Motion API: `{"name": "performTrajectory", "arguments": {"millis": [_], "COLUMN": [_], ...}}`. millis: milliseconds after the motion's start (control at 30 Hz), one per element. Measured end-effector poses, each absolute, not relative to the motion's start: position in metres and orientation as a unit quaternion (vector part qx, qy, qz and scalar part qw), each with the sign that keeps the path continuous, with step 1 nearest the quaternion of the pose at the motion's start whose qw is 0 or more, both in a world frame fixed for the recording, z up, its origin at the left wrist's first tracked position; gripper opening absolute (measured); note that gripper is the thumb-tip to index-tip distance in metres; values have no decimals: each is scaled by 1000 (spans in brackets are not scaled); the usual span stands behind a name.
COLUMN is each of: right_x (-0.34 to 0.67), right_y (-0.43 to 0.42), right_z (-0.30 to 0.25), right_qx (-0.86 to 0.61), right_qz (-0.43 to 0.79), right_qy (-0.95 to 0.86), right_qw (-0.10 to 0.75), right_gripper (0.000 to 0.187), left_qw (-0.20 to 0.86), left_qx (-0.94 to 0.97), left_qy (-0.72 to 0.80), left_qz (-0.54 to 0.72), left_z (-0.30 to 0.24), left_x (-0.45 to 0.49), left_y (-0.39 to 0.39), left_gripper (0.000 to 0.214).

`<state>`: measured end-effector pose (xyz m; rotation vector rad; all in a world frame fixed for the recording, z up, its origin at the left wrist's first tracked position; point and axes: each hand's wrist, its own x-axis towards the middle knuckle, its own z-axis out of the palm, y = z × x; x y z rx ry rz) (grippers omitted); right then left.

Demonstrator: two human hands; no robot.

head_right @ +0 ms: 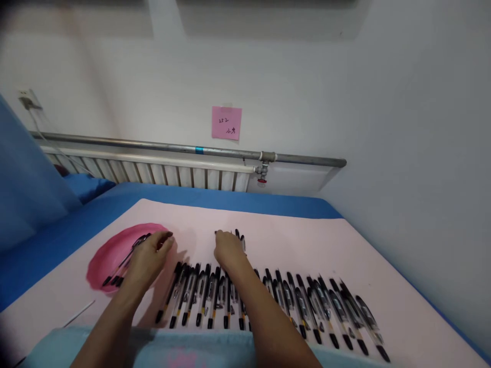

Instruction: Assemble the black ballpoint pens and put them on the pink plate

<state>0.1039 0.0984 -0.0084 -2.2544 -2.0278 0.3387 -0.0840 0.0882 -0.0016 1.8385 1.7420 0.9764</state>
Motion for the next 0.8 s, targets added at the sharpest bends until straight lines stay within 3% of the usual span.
{"name": "performTrajectory", "arguments": {"millis": [167,233,333,433,533,800], "right_x": [80,65,52,68,101,133], "right_y": [86,80,76,82,95,109], "right_z": [4,6,7,8,3,-32], "right_qx": [-666,-600,-545,-584,-702,-737], "right_qz": [161,236,253,175,34,24], "right_qy": [-703,-719,-743,-747,-690,-669], "right_qw": [189,261,295,265,172,92], "right_gripper": [25,22,18,17,20,23], "left_qw": [499,552,573,576,574,556], "left_qx": [517,458,410,383,384,450], "left_qy": [549,521,501,499,503,504], "left_qz": [426,463,502,522,520,485], "left_z": [-4,-5,-6,-5,-2,-5], "left_x": [-69,-65,-65,-71,-74,-67], "left_y": [82,81,83,87,87,82], "left_gripper": [38,36,30,29,31,35]}}
